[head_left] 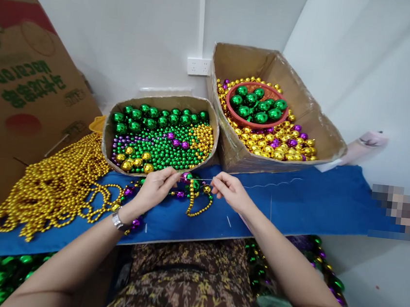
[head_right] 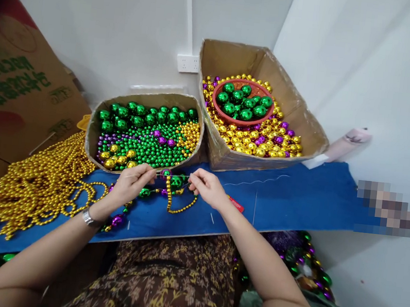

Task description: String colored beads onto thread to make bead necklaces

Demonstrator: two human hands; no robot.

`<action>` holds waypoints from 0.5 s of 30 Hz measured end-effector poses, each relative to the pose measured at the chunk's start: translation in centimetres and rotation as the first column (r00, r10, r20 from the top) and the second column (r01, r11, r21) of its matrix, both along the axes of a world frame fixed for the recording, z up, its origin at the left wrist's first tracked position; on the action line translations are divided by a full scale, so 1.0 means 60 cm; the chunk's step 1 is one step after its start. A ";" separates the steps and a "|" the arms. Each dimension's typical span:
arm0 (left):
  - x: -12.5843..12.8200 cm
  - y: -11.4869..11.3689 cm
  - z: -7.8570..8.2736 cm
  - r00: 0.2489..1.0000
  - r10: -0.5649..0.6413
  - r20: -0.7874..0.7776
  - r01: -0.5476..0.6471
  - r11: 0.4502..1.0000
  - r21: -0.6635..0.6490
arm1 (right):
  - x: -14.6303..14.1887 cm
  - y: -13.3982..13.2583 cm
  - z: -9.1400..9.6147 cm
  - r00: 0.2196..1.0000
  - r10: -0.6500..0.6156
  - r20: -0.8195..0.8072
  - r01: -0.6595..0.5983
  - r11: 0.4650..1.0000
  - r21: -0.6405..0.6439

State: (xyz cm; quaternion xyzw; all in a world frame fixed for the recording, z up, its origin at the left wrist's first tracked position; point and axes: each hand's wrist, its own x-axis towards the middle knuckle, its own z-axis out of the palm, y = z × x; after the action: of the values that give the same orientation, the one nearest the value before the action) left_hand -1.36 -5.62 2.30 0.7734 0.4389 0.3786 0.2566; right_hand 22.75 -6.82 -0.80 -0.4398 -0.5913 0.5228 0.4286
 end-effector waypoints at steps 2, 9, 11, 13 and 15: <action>0.003 -0.007 0.006 0.966 -0.022 0.258 0.078 0.975 -0.208 | -0.008 -0.001 -0.012 1.000 -0.013 0.008 0.013 0.999 -0.029; 0.040 -0.008 0.024 0.642 -0.003 0.767 0.426 0.833 -0.352 | -0.029 0.000 -0.049 0.998 -0.059 -0.013 0.058 0.994 -0.098; 0.043 -0.004 0.020 0.611 0.012 0.792 0.441 0.825 -0.352 | -0.016 0.000 -0.047 0.967 -0.194 -0.167 0.163 0.970 -0.182; 0.046 0.001 0.013 0.600 0.026 0.800 0.434 0.829 -0.353 | -0.003 -0.002 -0.032 0.869 -0.300 -0.393 0.186 0.935 -0.303; 0.050 0.004 0.007 0.599 0.032 0.800 0.435 0.826 -0.358 | 0.003 -0.005 -0.008 0.736 -0.327 -0.593 0.117 0.924 -0.364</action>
State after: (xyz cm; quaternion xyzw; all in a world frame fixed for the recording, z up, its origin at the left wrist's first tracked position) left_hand 1.63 -5.37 2.70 0.4782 0.2741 0.5080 0.6619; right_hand 22.93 -7.12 -1.30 -0.3619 -0.2634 0.6700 0.5922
